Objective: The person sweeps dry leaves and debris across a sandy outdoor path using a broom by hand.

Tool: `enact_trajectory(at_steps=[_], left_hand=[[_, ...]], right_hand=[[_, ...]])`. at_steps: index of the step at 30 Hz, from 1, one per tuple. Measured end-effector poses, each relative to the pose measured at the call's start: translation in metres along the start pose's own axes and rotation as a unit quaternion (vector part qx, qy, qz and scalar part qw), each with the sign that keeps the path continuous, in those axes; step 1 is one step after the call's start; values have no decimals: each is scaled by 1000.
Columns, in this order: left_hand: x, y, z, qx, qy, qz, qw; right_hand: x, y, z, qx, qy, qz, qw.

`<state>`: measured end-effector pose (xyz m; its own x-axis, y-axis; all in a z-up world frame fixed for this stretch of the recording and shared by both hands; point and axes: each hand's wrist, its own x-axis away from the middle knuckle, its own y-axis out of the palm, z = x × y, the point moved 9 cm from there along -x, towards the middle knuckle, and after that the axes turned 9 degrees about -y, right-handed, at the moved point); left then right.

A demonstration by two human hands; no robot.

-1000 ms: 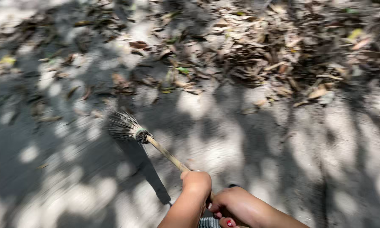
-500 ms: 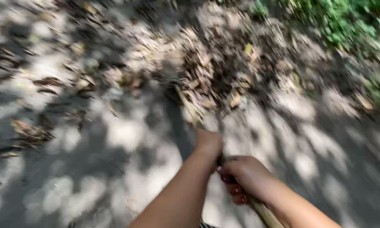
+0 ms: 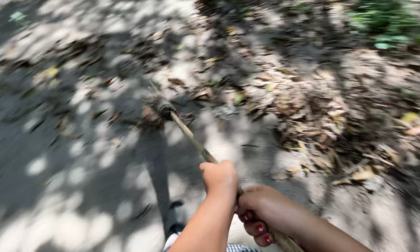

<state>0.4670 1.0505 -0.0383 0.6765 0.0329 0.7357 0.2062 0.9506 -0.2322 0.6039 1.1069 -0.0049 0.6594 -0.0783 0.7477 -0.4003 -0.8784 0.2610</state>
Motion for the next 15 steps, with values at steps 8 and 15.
enact_trajectory(at_steps=[8, 15], left_hand=[[-108, -170, -40, 94, -142, 161, 972], [-180, -97, -21, -136, -248, 61, 957]], right_hand=[[-146, 134, 32, 145, 34, -162, 975], [-193, 89, 29, 73, 77, -56, 993]])
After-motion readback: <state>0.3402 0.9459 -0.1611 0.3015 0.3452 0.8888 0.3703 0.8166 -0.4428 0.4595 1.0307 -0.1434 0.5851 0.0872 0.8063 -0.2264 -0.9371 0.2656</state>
